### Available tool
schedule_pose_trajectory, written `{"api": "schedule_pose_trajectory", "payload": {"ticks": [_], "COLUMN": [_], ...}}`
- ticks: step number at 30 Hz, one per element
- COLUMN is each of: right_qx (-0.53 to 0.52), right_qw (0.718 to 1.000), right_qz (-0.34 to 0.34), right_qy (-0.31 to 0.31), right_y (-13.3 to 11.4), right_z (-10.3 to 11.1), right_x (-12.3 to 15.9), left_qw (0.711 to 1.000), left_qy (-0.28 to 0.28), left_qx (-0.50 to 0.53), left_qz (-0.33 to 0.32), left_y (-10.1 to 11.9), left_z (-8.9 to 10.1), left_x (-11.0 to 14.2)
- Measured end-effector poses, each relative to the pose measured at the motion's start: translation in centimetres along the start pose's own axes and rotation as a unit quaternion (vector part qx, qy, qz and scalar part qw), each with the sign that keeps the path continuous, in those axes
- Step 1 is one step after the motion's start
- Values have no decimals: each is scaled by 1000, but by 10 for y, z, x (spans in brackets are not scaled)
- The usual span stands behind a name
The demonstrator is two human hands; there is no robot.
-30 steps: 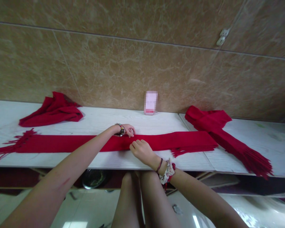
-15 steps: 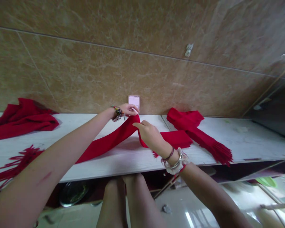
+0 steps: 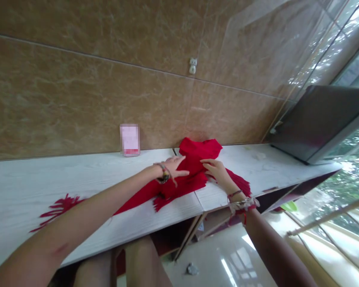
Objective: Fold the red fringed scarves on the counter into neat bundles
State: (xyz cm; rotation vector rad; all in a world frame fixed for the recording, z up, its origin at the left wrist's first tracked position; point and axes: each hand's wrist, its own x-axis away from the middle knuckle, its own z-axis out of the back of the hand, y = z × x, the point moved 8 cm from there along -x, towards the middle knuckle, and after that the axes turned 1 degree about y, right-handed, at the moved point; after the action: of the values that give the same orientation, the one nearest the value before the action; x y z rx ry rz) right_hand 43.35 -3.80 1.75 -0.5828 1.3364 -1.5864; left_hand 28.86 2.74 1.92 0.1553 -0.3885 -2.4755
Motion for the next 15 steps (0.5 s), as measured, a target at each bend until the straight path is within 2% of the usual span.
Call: {"api": "schedule_pose_trajectory", "payload": {"ticks": [2, 4, 6, 9, 12, 15], "right_qx": [-71, -123, -140, -119, -70, 34], "right_qw": [995, 988, 984, 988, 997, 999], "right_qz": [-63, -95, -105, -92, -31, 15], "right_qy": [2, 6, 19, 31, 30, 21], "right_y": [34, 54, 62, 61, 52, 51], "right_z": [1, -2, -3, -3, 2, 5], "right_x": [6, 11, 12, 8, 0, -3], "left_qw": [996, 990, 988, 987, 986, 984], "left_qy": [-60, -66, -51, -39, -31, -20], "left_qx": [-63, -108, -133, -149, -158, -172], "left_qz": [33, 55, 56, 44, 48, 51], "left_y": [-8, -16, -19, -18, -18, -19], "left_z": [-35, -51, -54, -52, -47, -48], "left_x": [26, 46, 55, 57, 54, 54]}}
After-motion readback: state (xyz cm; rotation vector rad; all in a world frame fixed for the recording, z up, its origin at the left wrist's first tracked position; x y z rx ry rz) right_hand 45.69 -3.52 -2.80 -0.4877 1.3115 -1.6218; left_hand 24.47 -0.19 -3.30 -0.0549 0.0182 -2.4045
